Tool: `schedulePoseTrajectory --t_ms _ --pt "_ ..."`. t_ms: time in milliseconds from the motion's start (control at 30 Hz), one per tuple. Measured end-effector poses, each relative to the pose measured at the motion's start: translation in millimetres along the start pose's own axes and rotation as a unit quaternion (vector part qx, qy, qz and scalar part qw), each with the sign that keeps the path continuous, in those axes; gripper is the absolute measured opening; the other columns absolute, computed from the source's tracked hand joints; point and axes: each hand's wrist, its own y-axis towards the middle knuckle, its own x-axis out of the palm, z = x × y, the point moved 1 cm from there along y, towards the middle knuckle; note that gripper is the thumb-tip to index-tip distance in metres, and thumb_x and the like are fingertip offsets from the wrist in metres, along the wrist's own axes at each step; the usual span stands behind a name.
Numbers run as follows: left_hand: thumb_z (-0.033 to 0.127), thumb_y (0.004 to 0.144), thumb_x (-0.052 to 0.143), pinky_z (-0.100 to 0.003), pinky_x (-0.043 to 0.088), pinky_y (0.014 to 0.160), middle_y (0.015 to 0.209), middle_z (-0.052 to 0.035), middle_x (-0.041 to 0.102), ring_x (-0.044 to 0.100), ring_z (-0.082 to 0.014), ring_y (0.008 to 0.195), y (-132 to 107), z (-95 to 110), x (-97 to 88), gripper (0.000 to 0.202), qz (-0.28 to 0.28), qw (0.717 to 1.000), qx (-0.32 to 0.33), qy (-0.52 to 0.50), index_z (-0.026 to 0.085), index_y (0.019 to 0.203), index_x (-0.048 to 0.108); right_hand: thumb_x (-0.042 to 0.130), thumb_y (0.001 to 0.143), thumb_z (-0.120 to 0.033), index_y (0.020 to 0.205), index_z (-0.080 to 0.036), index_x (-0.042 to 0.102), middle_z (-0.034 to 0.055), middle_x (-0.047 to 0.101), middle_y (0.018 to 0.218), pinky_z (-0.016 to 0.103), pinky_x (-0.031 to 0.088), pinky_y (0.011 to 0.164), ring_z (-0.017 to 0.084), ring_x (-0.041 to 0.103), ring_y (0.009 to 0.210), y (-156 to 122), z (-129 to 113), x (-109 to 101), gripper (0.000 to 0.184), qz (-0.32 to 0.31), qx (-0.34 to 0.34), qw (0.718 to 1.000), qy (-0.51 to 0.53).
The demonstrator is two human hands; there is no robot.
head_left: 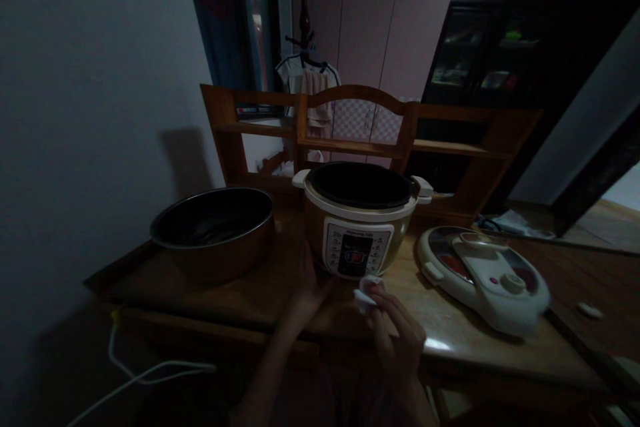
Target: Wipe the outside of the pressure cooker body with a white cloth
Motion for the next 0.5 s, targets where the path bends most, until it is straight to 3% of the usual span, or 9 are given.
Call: schedulePoseTrajectory --t_ms 200,333,500 --pt "0.052 0.079 0.07 -0.056 0.018 0.122 0.166 -0.017 0.005 0.008 -0.0323 0.153 1 -7 2.1 0.109 0.003 1.0 0.014 0.003 0.025 0.157 -0.001 0.059 0.09 -0.005 0.129 -0.027 0.063 0.0052 0.063 0.134 0.046 0.05 0.106 0.027 0.06 0.124 47 -26 -17 0.046 0.093 -0.038 0.993 -0.06" --pt "0.049 0.082 0.069 -0.055 0.018 0.122 0.166 -0.0178 0.0 0.005 -0.0322 0.153 0 -4 0.9 0.109 0.0 1.0 0.029 0.009 0.024 0.157 -0.005 0.054 0.093 -0.006 0.135 -0.028 0.059 0.0046 0.054 0.144 0.047 0.047 0.11 0.027 0.053 0.131 62 -23 -2 0.048 0.029 -0.064 0.996 -0.06" --pt "0.048 0.081 0.07 -0.053 0.019 0.123 0.166 -0.0165 0.001 0.005 -0.0305 0.153 2 -7 4.2 0.109 0.012 0.999 0.042 0.012 0.026 0.157 -0.005 0.046 0.096 -0.006 0.144 -0.028 0.049 0.0045 0.055 0.143 0.046 0.047 0.111 0.025 0.052 0.132 45 -2 18 0.053 -0.024 -0.088 0.993 -0.073"
